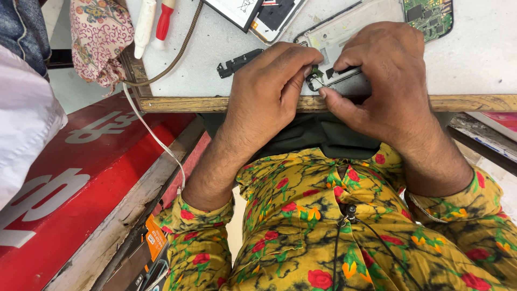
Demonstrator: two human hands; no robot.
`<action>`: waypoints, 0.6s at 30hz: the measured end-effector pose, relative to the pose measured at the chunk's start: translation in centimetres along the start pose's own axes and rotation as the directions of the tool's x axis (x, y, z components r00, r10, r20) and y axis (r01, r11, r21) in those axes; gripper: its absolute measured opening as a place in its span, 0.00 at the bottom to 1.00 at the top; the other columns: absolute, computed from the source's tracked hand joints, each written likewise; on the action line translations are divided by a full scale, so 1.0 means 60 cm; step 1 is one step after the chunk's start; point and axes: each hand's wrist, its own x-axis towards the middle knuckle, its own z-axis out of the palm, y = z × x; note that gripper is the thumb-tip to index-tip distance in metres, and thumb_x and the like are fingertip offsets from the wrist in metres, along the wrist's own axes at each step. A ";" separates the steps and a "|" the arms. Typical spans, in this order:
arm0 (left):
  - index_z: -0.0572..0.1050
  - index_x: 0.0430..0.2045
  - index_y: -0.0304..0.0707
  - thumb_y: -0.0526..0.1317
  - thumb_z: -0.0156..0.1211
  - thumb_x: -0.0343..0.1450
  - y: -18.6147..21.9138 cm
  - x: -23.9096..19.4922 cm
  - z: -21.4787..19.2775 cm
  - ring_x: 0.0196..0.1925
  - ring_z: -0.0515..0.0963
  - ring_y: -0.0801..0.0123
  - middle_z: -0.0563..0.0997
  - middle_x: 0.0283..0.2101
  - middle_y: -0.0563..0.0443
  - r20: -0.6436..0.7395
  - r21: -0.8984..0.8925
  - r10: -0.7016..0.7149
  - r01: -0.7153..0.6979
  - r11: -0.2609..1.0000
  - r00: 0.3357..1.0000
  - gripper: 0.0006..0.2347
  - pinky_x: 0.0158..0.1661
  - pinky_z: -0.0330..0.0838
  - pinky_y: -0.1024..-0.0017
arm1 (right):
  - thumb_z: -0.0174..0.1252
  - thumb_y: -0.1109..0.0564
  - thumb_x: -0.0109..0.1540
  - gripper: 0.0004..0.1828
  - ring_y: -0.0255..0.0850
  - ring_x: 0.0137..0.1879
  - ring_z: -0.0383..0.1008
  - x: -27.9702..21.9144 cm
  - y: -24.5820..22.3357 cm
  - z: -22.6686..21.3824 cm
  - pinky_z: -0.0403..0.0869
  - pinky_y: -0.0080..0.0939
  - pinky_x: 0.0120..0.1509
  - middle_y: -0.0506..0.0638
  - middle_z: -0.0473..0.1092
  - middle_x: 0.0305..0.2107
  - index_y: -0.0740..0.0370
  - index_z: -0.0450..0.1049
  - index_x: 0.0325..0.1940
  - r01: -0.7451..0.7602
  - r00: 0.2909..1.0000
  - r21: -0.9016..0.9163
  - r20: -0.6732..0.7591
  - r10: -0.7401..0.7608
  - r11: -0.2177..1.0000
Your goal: The person disassembles a smartphone, removes the motherboard, cleans a small component with a toothbrush, and reassembles the phone by placing the motherboard and battery back into the chassis. They use a screwdriver to secure screws and handle the phone casing and internal components throughout.
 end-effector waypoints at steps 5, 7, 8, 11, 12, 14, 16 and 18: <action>0.75 0.50 0.41 0.28 0.61 0.77 -0.003 0.007 -0.005 0.50 0.84 0.56 0.81 0.47 0.49 0.027 0.032 0.048 -0.049 0.998 0.998 0.10 0.48 0.80 0.66 | 0.75 0.58 0.58 0.23 0.51 0.60 0.67 -0.003 0.000 0.000 0.61 0.52 0.65 0.52 0.69 0.47 0.57 0.69 0.51 -0.021 1.000 0.011 0.003 0.021 1.000; 0.75 0.50 0.41 0.28 0.60 0.76 -0.003 0.009 -0.009 0.49 0.84 0.56 0.81 0.47 0.48 0.058 0.023 0.052 -0.053 0.998 0.997 0.11 0.48 0.79 0.66 | 0.75 0.58 0.57 0.23 0.51 0.60 0.67 -0.002 0.000 -0.001 0.61 0.52 0.65 0.52 0.69 0.47 0.57 0.69 0.50 -0.028 1.000 0.011 0.004 0.028 1.000; 0.75 0.50 0.42 0.28 0.60 0.76 -0.002 0.010 -0.011 0.48 0.84 0.57 0.81 0.46 0.48 0.076 0.009 0.033 -0.034 0.999 0.997 0.10 0.47 0.79 0.66 | 0.75 0.58 0.57 0.23 0.51 0.60 0.67 -0.001 0.000 -0.002 0.61 0.52 0.65 0.52 0.69 0.46 0.57 0.70 0.50 -0.026 1.000 0.007 0.005 0.026 1.000; 0.75 0.49 0.42 0.30 0.60 0.77 -0.001 0.010 -0.019 0.46 0.84 0.57 0.81 0.44 0.48 0.119 -0.021 -0.004 0.006 1.000 0.993 0.08 0.46 0.79 0.66 | 0.76 0.56 0.57 0.22 0.51 0.61 0.67 0.004 -0.003 -0.003 0.61 0.53 0.67 0.51 0.69 0.47 0.56 0.72 0.49 -0.019 1.000 -0.009 0.016 0.019 1.000; 0.75 0.49 0.41 0.30 0.60 0.77 -0.001 0.010 -0.021 0.47 0.84 0.57 0.81 0.45 0.49 0.127 -0.026 -0.003 0.006 1.000 0.992 0.08 0.47 0.79 0.65 | 0.77 0.56 0.56 0.22 0.51 0.61 0.67 0.006 -0.005 -0.004 0.61 0.54 0.67 0.51 0.69 0.48 0.56 0.73 0.48 -0.021 1.000 -0.017 0.023 0.021 1.000; 0.74 0.48 0.41 0.31 0.60 0.78 -0.001 0.012 -0.026 0.48 0.84 0.56 0.81 0.45 0.49 0.145 -0.038 0.009 -0.003 0.999 0.989 0.07 0.48 0.78 0.64 | 0.79 0.53 0.55 0.20 0.53 0.63 0.66 0.009 -0.010 -0.006 0.61 0.57 0.68 0.51 0.69 0.50 0.55 0.76 0.44 -0.041 0.998 -0.038 0.043 0.043 0.998; 0.74 0.48 0.40 0.32 0.60 0.78 -0.001 0.012 -0.027 0.49 0.84 0.56 0.81 0.46 0.49 0.166 -0.057 0.026 -0.017 0.998 0.986 0.07 0.49 0.78 0.63 | 0.78 0.54 0.53 0.19 0.53 0.62 0.66 0.010 -0.014 -0.008 0.60 0.57 0.66 0.49 0.70 0.52 0.55 0.79 0.44 -0.023 0.998 -0.062 0.057 0.027 0.998; 0.74 0.49 0.39 0.32 0.60 0.78 -0.001 0.013 -0.026 0.50 0.84 0.56 0.81 0.46 0.49 0.162 -0.086 0.029 -0.015 0.996 0.986 0.07 0.50 0.79 0.65 | 0.77 0.54 0.53 0.17 0.52 0.61 0.65 0.013 -0.016 -0.010 0.60 0.56 0.66 0.48 0.70 0.54 0.55 0.80 0.43 -0.006 0.998 -0.083 0.067 0.011 0.997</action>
